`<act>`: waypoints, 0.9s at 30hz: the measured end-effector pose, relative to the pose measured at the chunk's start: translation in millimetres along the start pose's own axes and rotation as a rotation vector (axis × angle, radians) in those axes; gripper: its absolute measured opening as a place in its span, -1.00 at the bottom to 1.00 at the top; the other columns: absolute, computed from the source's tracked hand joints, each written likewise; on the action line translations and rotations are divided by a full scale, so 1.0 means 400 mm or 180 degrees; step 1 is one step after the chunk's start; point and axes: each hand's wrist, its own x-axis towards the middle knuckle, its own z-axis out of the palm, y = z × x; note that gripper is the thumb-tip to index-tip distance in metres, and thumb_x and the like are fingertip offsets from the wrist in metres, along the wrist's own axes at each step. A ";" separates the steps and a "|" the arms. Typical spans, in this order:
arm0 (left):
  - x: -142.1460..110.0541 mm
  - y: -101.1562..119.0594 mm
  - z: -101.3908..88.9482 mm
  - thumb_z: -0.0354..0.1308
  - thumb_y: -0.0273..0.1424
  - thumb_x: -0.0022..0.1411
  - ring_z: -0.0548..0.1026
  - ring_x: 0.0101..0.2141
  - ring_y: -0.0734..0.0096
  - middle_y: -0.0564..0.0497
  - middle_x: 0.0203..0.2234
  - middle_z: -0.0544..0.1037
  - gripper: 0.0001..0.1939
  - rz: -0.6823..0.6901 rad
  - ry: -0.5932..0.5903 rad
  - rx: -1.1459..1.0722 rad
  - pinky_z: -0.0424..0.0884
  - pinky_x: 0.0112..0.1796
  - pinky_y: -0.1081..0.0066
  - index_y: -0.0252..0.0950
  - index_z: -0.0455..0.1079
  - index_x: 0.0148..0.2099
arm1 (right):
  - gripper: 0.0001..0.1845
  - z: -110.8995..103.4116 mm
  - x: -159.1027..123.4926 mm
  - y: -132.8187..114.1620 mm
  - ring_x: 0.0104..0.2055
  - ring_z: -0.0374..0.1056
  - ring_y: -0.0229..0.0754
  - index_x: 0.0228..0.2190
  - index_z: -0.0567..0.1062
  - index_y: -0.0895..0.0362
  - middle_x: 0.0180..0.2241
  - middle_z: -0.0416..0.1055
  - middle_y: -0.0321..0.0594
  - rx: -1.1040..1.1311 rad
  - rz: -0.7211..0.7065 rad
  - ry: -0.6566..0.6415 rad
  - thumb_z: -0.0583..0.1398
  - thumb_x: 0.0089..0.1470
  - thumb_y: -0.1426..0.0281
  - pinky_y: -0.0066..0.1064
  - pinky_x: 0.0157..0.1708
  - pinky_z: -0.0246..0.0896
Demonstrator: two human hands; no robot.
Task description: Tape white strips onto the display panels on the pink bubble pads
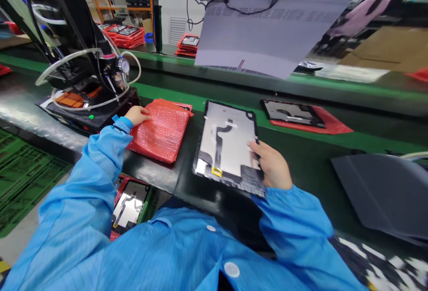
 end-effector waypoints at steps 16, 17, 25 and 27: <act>-0.035 -0.028 0.012 0.23 -0.39 -0.04 0.46 -0.05 0.16 -0.12 -0.10 0.55 -0.67 0.0294 -0.0132 0.0452 0.28 0.05 0.34 -0.33 0.51 -0.16 | -0.85 0.282 0.081 -0.008 -0.60 0.30 -0.27 -0.66 0.35 0.12 -0.77 0.23 -0.41 0.0496 0.0635 -0.0151 0.17 -0.14 0.50 -0.43 -0.52 0.30; -0.037 -0.029 0.010 0.21 -0.36 0.00 0.47 -0.05 0.16 -0.12 -0.10 0.55 -0.68 0.0286 -0.0120 0.0388 0.28 0.04 0.34 -0.34 0.51 -0.15 | -0.82 0.313 0.082 0.003 -0.62 0.28 -0.28 -0.67 0.34 0.12 -0.78 0.21 -0.41 0.0513 0.0732 -0.0156 0.15 -0.11 0.53 -0.44 -0.52 0.29; -0.031 -0.060 -0.008 0.06 -0.45 0.07 0.51 -0.27 0.38 -0.01 -0.33 0.58 -0.67 0.0011 -0.0309 -0.0644 0.39 -0.12 0.39 -0.35 0.43 -0.10 | -0.86 0.477 0.116 0.088 -0.56 0.31 -0.29 -0.57 0.39 0.16 -0.74 0.25 -0.39 0.0395 0.0935 -0.0153 0.13 -0.06 0.57 -0.47 -0.49 0.27; -0.025 -0.074 -0.008 0.10 -0.47 0.02 0.49 -0.38 0.44 0.05 -0.45 0.53 -0.64 -0.0048 -0.0323 -0.0760 0.41 -0.19 0.40 -0.35 0.40 -0.07 | -0.92 0.488 0.128 0.111 -0.53 0.34 -0.28 -0.50 0.42 0.19 -0.72 0.28 -0.38 0.0110 0.0876 -0.0164 0.14 -0.05 0.56 -0.49 -0.46 0.27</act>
